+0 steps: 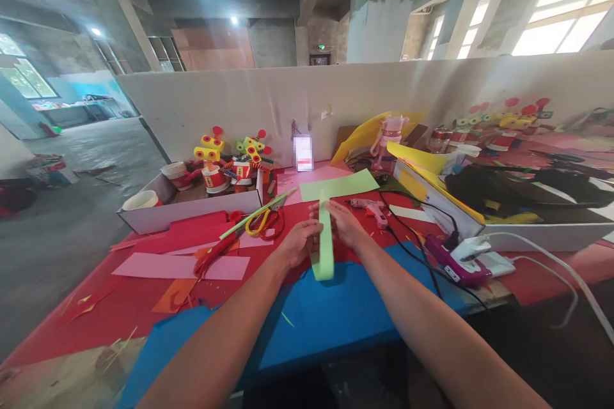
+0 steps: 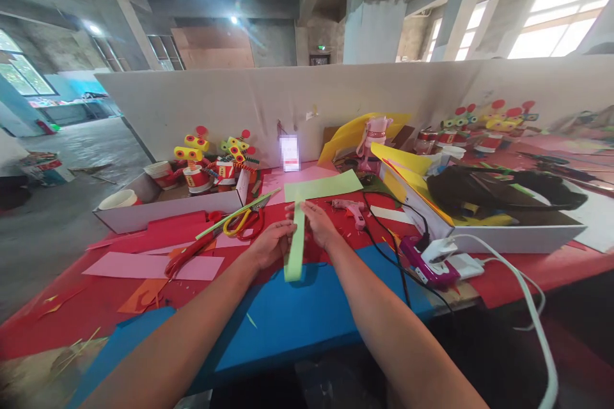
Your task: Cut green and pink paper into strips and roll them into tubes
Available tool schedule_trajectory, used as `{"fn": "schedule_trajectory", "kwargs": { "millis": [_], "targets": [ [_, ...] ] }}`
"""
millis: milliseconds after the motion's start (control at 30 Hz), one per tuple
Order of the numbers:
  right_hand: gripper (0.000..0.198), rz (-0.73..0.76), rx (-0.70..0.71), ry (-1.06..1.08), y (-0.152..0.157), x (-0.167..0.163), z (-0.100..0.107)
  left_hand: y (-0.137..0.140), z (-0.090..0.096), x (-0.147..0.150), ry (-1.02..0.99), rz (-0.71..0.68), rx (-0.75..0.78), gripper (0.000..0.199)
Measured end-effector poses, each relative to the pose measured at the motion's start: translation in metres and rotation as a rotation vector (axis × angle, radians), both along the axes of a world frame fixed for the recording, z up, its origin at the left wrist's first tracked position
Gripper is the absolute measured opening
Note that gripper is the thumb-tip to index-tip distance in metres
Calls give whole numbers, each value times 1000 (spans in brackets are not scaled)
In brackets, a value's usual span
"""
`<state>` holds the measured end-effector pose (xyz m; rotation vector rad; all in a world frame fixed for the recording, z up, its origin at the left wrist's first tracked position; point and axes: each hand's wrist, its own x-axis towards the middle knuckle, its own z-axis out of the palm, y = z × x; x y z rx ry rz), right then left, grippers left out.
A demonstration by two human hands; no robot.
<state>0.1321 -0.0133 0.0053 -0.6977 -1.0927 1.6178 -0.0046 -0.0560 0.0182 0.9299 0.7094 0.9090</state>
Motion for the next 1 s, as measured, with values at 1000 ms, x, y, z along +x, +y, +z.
{"fn": "schedule_trajectory", "kwargs": {
  "millis": [1000],
  "targets": [
    [6, -432, 552, -1575, 0, 78, 48, 35, -4, -36, 293, 567, 281, 31]
  ]
}}
